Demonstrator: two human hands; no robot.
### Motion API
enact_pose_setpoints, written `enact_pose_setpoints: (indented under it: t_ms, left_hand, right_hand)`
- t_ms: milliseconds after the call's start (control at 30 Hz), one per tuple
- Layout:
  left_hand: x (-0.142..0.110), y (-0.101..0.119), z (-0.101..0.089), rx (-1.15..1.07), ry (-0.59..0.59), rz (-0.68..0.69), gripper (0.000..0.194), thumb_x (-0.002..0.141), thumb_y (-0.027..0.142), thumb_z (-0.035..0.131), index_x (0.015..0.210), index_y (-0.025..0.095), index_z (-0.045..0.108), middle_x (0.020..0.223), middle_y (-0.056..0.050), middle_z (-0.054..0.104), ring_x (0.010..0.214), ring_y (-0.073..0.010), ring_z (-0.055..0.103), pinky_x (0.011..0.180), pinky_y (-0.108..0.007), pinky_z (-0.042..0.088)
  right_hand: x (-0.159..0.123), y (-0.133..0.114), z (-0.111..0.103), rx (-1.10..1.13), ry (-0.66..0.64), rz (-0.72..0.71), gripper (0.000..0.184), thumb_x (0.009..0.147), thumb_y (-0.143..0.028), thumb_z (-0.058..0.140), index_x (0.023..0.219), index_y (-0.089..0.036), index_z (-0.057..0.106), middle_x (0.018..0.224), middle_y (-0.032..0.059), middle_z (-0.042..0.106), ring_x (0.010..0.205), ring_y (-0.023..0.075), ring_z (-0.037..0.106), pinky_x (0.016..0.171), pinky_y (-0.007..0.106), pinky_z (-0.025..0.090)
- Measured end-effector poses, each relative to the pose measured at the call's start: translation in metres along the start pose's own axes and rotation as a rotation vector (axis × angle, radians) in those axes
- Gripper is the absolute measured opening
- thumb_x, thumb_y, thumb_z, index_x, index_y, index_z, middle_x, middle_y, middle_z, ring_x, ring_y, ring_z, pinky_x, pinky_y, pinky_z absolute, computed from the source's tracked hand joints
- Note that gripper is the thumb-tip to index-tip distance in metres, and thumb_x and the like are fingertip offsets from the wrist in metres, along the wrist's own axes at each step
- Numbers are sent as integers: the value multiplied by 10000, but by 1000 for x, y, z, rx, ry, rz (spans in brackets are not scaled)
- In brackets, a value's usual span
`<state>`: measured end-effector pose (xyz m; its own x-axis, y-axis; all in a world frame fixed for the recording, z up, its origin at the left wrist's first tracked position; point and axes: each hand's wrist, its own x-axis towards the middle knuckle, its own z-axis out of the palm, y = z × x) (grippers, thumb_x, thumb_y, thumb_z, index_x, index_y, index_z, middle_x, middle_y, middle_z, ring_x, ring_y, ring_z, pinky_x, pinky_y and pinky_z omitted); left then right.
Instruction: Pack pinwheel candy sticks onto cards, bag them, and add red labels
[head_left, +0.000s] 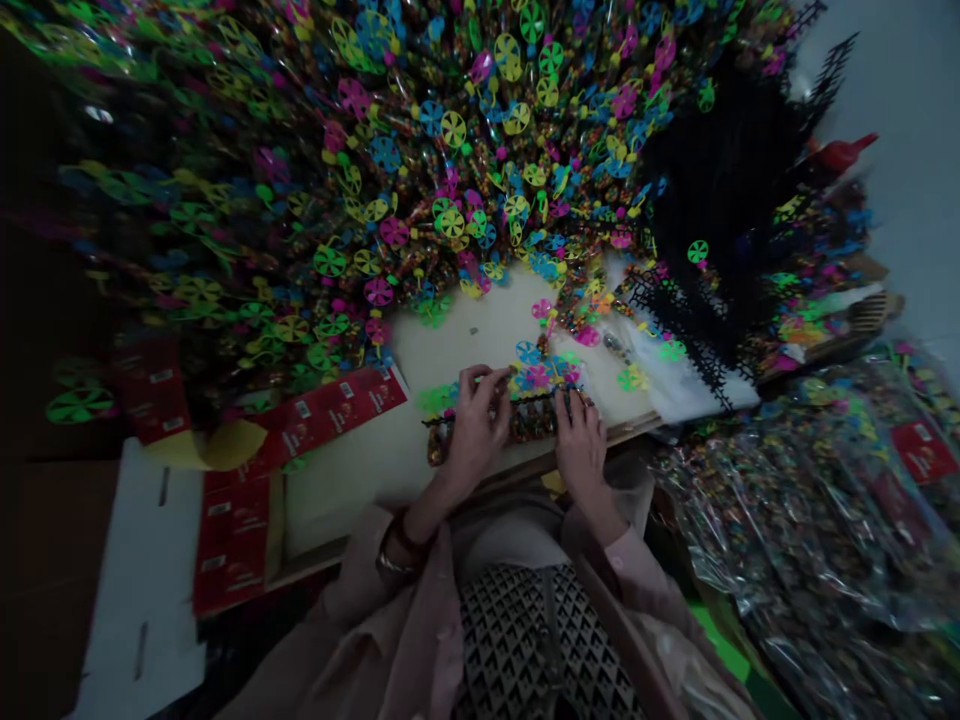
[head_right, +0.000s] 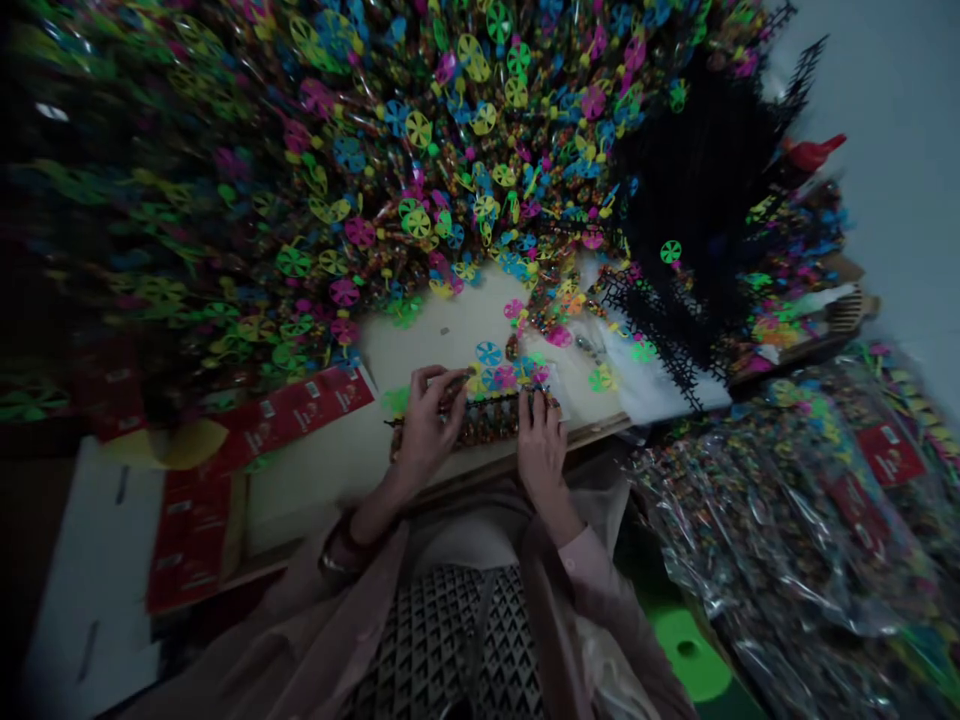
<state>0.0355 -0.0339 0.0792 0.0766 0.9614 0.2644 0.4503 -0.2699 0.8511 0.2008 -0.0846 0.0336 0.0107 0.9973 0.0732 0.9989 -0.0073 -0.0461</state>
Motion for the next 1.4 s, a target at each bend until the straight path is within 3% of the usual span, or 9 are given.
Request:
enact_pose_setpoints:
  t_ms: [200, 467, 600, 767, 867, 1000, 1100, 1200, 1400]
  left_hand:
    - [-34, 6, 45, 32, -38, -31, 471, 947, 224, 422, 1415, 226, 371, 1198, -125, 406, 1153, -202, 494, 961, -337, 469]
    - [-30, -2, 82, 238, -242, -174, 485, 937, 209, 401, 1419, 173, 362, 1247, -188, 442, 854, -186, 623, 661, -284, 517]
    - [-25, 2, 76, -59, -43, -192, 314, 931, 281, 462, 1219, 181, 538, 1127, -122, 508, 992, -196, 582, 828, -323, 502]
    - [-23, 21, 69, -527, 195, -525, 246, 919, 413, 485, 997, 180, 492, 887, -33, 554, 819, -141, 574, 746, -263, 496]
    - [-31, 34, 74, -617, 145, -611, 224, 929, 407, 459, 965, 188, 487, 925, -34, 553, 840, -132, 557, 789, -256, 481]
    - [-42, 40, 80, -687, -101, -572, 240, 968, 338, 343, 1013, 185, 523, 983, -66, 590, 903, -154, 571, 849, -302, 481]
    - [-40, 31, 69, -522, -216, -348, 224, 931, 269, 425, 1083, 178, 563, 1127, -108, 569, 1067, -198, 538, 972, -375, 430]
    - [-23, 14, 39, -279, -216, -188, 220, 900, 243, 495, 1072, 185, 619, 1171, -117, 544, 1139, -221, 501, 1015, -405, 394]
    - [45, -16, -20, -136, -158, -76, 217, 914, 254, 471, 1009, 181, 653, 1018, -77, 590, 952, -161, 579, 781, -262, 487]
  right_hand:
    - [-1, 14, -19, 148, 124, 37, 394, 972, -280, 384, 1328, -197, 533, 1332, 106, 562, 1100, 258, 524, 898, 405, 411]
    - [15, 31, -22, 480, 247, 19, 326, 966, -269, 403, 1174, -205, 646, 1122, 79, 676, 1049, 192, 569, 948, 372, 425]
    - [29, 23, -32, 650, 270, 38, 305, 960, -300, 426, 1104, -199, 675, 1023, 75, 710, 962, 187, 613, 902, 361, 464]
    - [16, -3, -44, 867, 133, 189, 433, 933, -403, 472, 1284, -165, 557, 1049, 105, 704, 904, 186, 660, 795, 315, 526]
    - [3, -15, -42, 901, 110, 217, 547, 934, -403, 458, 1429, -182, 384, 1249, 124, 620, 1084, 195, 619, 872, 322, 511]
    - [7, -7, -36, 838, 113, 280, 467, 945, -380, 423, 1371, -190, 453, 1193, 108, 649, 1008, 196, 647, 818, 315, 519]
    - [23, 2, -36, 670, 74, 246, 432, 953, -347, 405, 1341, -162, 446, 1020, 95, 699, 851, 202, 666, 731, 310, 507]
    - [40, -2, -37, 404, 79, 156, 378, 963, -315, 376, 1278, -132, 474, 943, 115, 697, 834, 224, 642, 709, 316, 475]
    - [53, -21, -16, 117, 98, 3, 273, 952, -211, 352, 1059, -139, 593, 937, 146, 613, 989, 262, 513, 827, 368, 421]
